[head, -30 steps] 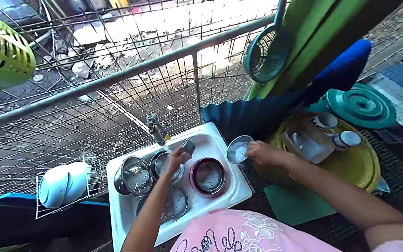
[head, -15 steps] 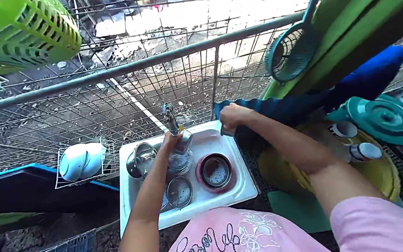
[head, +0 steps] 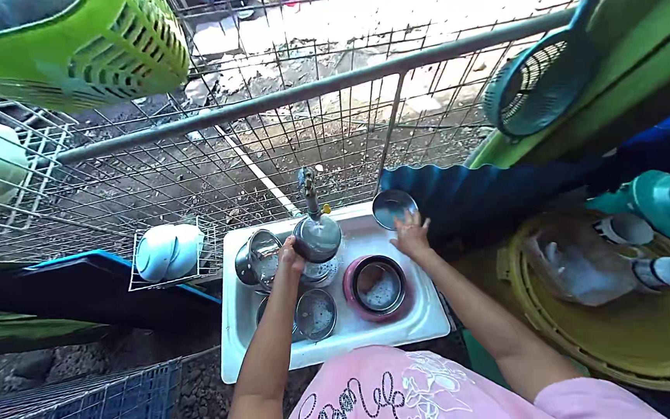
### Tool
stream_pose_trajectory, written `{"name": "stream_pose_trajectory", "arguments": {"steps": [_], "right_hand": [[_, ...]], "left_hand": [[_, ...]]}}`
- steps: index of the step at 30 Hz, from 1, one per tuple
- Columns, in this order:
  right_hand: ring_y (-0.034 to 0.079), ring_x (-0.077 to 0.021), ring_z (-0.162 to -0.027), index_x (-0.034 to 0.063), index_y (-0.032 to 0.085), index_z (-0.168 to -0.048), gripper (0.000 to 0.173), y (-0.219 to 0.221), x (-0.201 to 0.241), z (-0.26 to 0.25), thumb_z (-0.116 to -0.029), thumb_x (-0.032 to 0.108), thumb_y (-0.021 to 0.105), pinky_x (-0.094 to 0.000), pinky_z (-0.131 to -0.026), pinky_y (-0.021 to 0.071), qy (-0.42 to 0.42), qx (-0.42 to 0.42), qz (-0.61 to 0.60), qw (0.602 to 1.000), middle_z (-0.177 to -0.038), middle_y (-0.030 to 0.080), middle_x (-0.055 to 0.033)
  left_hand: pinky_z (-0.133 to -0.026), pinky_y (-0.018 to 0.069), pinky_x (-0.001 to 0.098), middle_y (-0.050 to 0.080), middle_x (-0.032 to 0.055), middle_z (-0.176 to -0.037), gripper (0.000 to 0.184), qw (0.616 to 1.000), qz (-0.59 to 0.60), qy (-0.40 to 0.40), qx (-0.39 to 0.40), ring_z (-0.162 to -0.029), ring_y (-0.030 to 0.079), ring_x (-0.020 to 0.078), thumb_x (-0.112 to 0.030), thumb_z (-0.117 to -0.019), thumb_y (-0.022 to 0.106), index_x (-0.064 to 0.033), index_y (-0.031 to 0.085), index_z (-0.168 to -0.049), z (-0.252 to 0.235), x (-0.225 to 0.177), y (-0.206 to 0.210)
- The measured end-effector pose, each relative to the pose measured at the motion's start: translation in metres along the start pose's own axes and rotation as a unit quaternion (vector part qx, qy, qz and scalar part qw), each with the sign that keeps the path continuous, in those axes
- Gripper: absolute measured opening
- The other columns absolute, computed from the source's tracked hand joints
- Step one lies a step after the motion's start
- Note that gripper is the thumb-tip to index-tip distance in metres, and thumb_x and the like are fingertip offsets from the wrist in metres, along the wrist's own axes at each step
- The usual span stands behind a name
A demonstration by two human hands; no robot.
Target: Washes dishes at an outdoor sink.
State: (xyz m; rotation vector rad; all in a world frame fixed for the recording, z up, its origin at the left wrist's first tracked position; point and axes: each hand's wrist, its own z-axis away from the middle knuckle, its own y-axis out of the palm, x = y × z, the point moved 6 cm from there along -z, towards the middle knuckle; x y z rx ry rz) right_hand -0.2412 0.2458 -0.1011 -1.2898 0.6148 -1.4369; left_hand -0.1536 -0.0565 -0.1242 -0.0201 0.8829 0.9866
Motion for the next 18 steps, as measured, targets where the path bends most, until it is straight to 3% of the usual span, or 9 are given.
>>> {"name": "stream_pose_trajectory", "arguments": {"steps": [2,4,6,8,10,11,14,17,18], "right_hand": [[0.025,-0.0466,-0.153,-0.0067,0.045,-0.15,0.066,0.013,0.051,0.01,-0.1006,0.034,0.062,-0.0605,-0.125,0.0195,-0.066,-0.06,-0.079,0.993,-0.161,0.03,-0.033],[0.025,-0.0411,-0.155,-0.0135,0.024,-0.156,0.07,0.035,0.104,0.016,-0.1078,0.032,0.047,-0.0476,-0.127,0.0225,-0.073,-0.028,-0.27,0.96,-0.165,0.02,-0.033],[0.031,-0.0354,-0.153,-0.0089,0.015,-0.16,0.065,0.061,0.127,0.003,-0.1125,0.029,0.038,-0.0443,-0.125,0.028,0.017,-0.001,-0.506,0.862,-0.164,0.026,-0.0299],[0.058,-0.0313,-0.127,-0.0011,0.043,-0.148,0.05,0.076,0.132,-0.016,-0.1128,0.034,0.038,-0.0478,-0.105,0.0494,0.143,-0.004,-0.671,0.728,-0.141,0.056,-0.0245],[0.064,-0.0279,-0.106,-0.0043,0.058,-0.129,0.043,0.071,0.136,-0.029,-0.1129,0.03,0.038,-0.0449,-0.093,0.0534,0.191,-0.005,-0.731,0.655,-0.119,0.065,-0.0224],[0.064,-0.0279,-0.103,-0.0054,0.059,-0.126,0.041,0.064,0.139,-0.034,-0.1129,0.028,0.039,-0.0448,-0.092,0.0532,0.204,-0.005,-0.735,0.647,-0.115,0.065,-0.0226],[0.062,-0.0268,-0.099,-0.0028,0.055,-0.131,0.034,0.063,0.158,-0.05,-0.1115,0.022,0.042,-0.0448,-0.088,0.0533,0.167,0.034,-0.722,0.67,-0.114,0.062,-0.0207],[0.06,-0.0266,-0.109,-0.0067,0.049,-0.138,0.037,0.06,0.202,-0.025,-0.1023,0.0,0.046,-0.0418,-0.097,0.0494,0.075,0.133,-0.525,0.837,-0.124,0.06,-0.0229],[0.057,-0.0322,-0.126,-0.0083,0.044,-0.147,0.05,0.046,0.226,-0.005,-0.097,-0.006,0.051,-0.0464,-0.11,0.0418,0.062,0.191,-0.405,0.892,-0.139,0.056,-0.0268]], "left_hand": [[-0.09,0.053,0.048,0.06,0.0172,-0.121,0.034,0.999,0.032,-0.022,0.004,-0.107,0.062,0.027,-0.024,-0.1116,0.033,-0.0028,0.047,-0.134,-0.004,0.006,0.0],[-0.09,0.053,0.0507,0.062,0.0174,-0.121,0.039,0.997,0.052,-0.049,0.027,-0.108,0.063,0.0287,-0.03,-0.1112,0.031,-0.0042,0.048,-0.134,-0.007,0.015,0.004],[-0.087,0.0537,0.0492,0.064,0.0157,-0.116,0.043,0.995,0.059,-0.063,0.045,-0.103,0.064,0.0275,-0.036,-0.1107,0.026,-0.0064,0.05,-0.131,-0.012,0.026,0.008],[-0.086,0.0537,0.0471,0.064,0.0161,-0.117,0.045,0.999,0.016,-0.035,0.028,-0.103,0.063,0.0265,-0.036,-0.1119,0.027,-0.0052,0.051,-0.133,-0.023,0.033,0.008],[-0.094,0.0508,0.0479,0.058,0.018,-0.133,0.05,0.997,-0.074,0.024,0.029,-0.116,0.059,0.0277,-0.039,-0.113,0.027,-0.0058,0.046,-0.145,-0.031,0.037,0.006],[-0.104,0.0463,0.052,0.047,0.0193,-0.151,0.058,0.989,-0.124,0.036,0.069,-0.132,0.052,0.0304,-0.045,-0.1125,0.022,-0.0101,0.032,-0.158,-0.032,0.039,0.007],[-0.101,0.0464,0.0601,0.04,0.0209,-0.156,0.062,0.974,-0.143,0.031,0.172,-0.136,0.048,0.0363,-0.049,-0.1098,0.027,-0.0156,0.024,-0.162,-0.026,0.05,0.018],[-0.08,0.0559,0.0384,0.064,0.0101,-0.108,0.046,0.99,-0.066,-0.038,0.119,-0.095,0.064,0.0196,-0.038,-0.1124,0.02,-0.0075,0.049,-0.131,0.005,0.032,0.039],[-0.083,0.05,0.0312,0.057,0.0098,-0.101,0.054,0.99,-0.039,-0.125,0.048,-0.089,0.058,0.0173,-0.037,-0.1132,0.011,-0.0037,0.049,-0.13,0.039,0.008,0.057]]}}
